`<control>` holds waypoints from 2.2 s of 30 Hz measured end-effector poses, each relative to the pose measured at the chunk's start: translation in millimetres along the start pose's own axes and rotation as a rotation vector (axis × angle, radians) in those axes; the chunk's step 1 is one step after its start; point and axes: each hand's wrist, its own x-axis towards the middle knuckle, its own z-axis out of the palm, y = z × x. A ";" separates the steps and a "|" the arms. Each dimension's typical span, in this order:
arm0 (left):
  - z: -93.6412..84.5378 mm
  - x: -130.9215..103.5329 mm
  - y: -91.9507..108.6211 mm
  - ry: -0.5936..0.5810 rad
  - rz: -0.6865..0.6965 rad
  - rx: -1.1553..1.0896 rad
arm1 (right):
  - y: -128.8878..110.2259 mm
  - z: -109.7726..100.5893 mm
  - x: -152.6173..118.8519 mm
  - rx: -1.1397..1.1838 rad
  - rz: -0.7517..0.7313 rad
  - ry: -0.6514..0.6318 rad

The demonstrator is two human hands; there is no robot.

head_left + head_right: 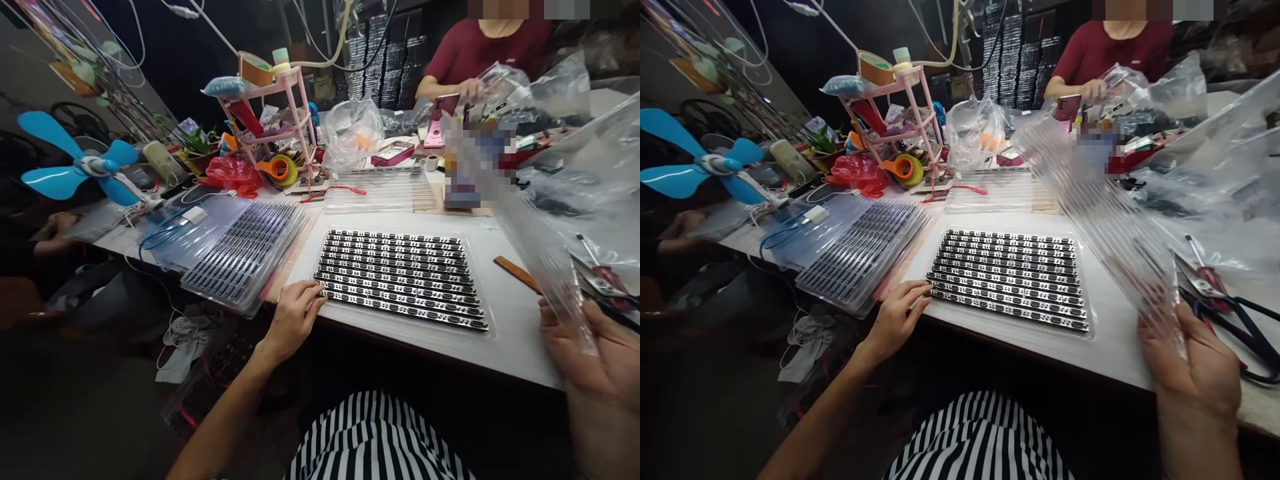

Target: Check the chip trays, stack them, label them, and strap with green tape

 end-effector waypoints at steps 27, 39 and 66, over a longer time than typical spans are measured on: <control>57.2 47.2 62.9 -0.265 0.302 0.182 | 5.3 -12.6 10.5 0.493 0.069 -0.061; 38.2 91.6 -40.7 -0.330 -0.208 0.130 | 5.9 -13.2 9.0 0.408 0.064 -0.018; -19.9 73.5 -51.1 0.090 -0.486 -1.101 | -6.3 46.8 -34.1 -0.024 -0.111 -0.380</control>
